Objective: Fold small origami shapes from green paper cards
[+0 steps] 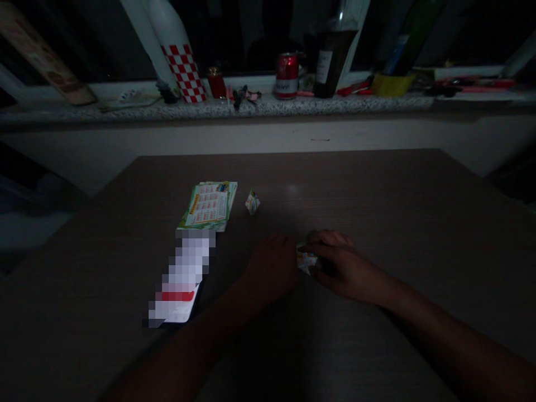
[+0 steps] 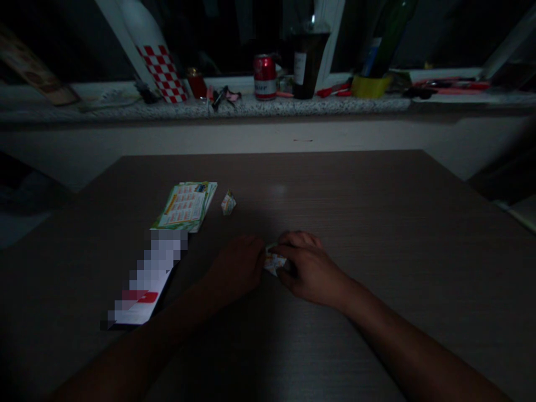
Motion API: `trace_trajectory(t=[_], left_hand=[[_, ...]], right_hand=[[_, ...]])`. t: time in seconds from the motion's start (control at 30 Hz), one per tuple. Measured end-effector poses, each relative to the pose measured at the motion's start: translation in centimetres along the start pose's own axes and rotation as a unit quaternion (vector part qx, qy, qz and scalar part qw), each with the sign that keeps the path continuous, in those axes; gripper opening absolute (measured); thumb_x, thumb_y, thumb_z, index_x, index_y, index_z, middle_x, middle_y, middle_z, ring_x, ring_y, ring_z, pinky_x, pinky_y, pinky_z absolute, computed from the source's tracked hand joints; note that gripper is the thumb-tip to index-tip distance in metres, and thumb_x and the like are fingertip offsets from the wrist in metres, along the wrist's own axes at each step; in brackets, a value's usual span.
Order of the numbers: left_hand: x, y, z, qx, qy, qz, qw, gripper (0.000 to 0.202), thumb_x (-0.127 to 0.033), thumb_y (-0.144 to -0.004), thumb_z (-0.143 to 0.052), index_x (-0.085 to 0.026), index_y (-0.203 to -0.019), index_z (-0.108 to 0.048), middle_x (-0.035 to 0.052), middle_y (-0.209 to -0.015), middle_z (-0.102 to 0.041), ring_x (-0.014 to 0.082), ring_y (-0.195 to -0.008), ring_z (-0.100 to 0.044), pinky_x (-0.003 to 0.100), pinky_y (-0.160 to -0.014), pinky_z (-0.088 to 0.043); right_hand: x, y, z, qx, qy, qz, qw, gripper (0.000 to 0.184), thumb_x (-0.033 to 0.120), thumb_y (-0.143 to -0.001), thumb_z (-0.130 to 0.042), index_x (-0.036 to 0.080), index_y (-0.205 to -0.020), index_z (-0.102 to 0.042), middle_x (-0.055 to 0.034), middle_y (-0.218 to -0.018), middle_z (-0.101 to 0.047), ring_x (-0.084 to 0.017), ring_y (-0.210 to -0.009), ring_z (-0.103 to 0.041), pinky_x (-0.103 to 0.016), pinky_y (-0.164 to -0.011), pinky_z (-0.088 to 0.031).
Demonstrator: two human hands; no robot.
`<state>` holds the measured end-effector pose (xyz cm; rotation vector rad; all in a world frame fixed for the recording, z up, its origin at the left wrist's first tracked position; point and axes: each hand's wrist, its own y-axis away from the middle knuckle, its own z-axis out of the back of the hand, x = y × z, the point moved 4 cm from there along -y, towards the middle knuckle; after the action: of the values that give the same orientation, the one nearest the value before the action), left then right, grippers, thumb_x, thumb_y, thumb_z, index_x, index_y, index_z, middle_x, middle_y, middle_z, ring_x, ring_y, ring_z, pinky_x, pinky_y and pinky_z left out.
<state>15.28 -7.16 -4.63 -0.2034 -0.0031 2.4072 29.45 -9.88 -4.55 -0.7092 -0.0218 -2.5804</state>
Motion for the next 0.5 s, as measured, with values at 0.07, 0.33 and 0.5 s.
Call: trace_trajectory(t=[0.07,0.33,0.5], left_hand=[[-0.01,-0.01,-0.07,0.005,0.001,-0.003,1.000,0.016,-0.014,-0.087,-0.042,-0.013,-0.092,-0.056,0.0099,-0.091,-0.062,0.0239,-0.086,-0.057,0.036,-0.077,-0.046],[0.14,-0.10,-0.04,0.010,0.016,0.001,1.000,0.013,-0.018,-0.087,-0.045,-0.014,-0.092,-0.056,0.0095,-0.092,-0.062,0.0229,-0.086,-0.058,0.036,-0.079,-0.046],[0.24,-0.14,0.10,0.017,0.016,0.006,1.000,0.013,-0.018,-0.088,-0.044,-0.014,-0.090,-0.057,0.0094,-0.091,-0.062,0.0225,-0.086,-0.058,0.035,-0.080,-0.046]], right_hand=[[-0.08,0.00,0.09,0.007,-0.007,0.004,1.000,0.043,0.018,-0.077,-0.062,0.027,-0.119,-0.060,-0.0067,-0.114,-0.058,-0.026,-0.110,-0.050,-0.043,-0.095,-0.036],[-0.40,-0.34,0.14,0.000,-0.022,-0.006,1.000,0.031,0.030,-0.083,-0.063,0.027,-0.114,-0.061,-0.0043,-0.109,-0.060,-0.023,-0.105,-0.053,-0.041,-0.093,-0.036],[-0.34,-0.27,-0.12,-0.010,-0.021,-0.007,1.000,0.032,0.029,-0.083,-0.063,0.028,-0.115,-0.061,-0.0042,-0.108,-0.061,-0.023,-0.104,-0.053,-0.040,-0.092,-0.037]])
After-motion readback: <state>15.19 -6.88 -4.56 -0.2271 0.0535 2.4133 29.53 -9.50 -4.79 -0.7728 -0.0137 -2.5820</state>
